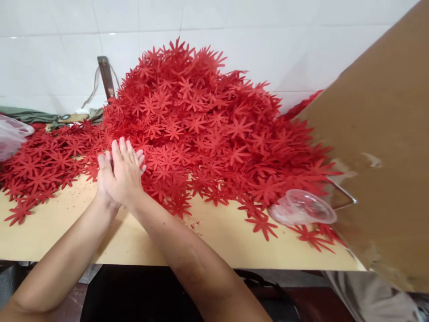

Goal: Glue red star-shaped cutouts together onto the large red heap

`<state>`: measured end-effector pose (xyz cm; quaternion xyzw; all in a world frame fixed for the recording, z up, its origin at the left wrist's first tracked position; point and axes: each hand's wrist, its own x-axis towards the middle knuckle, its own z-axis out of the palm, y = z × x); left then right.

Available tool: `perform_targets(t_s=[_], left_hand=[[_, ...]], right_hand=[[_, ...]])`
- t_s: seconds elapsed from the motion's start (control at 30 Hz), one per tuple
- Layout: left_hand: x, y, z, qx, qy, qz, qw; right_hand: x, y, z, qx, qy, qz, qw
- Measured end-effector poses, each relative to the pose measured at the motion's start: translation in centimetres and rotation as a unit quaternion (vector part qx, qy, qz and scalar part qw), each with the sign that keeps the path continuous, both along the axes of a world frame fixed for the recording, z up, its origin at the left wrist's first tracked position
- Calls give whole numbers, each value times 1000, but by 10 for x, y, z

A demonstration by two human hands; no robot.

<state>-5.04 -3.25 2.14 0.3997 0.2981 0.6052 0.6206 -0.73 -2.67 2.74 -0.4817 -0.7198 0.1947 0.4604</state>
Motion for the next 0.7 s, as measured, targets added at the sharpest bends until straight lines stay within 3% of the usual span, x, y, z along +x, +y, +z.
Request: perform_targets(t_s=[0.13, 0.23, 0.33, 0.43, 0.57, 0.7], left_hand=[[10, -5, 10, -34, -108, 12, 994], [14, -4, 11, -82, -156, 34, 984], [15, -4, 12, -115, -170, 56, 977], [7, -2, 15, -100, -143, 71, 982], [-5, 5, 24, -140, -131, 51, 980], [-4, 3, 31, -140, -103, -8, 985]], right_hand=[[8, 26, 10, -18, 0, -56, 998], [10, 34, 8, 11, -58, -67, 996], [9, 27, 8, 44, -126, -84, 988], [22, 10, 17, 94, -176, -84, 976], [88, -28, 43, 172, -216, -65, 959], [190, -70, 67, 33, -220, -228, 948]])
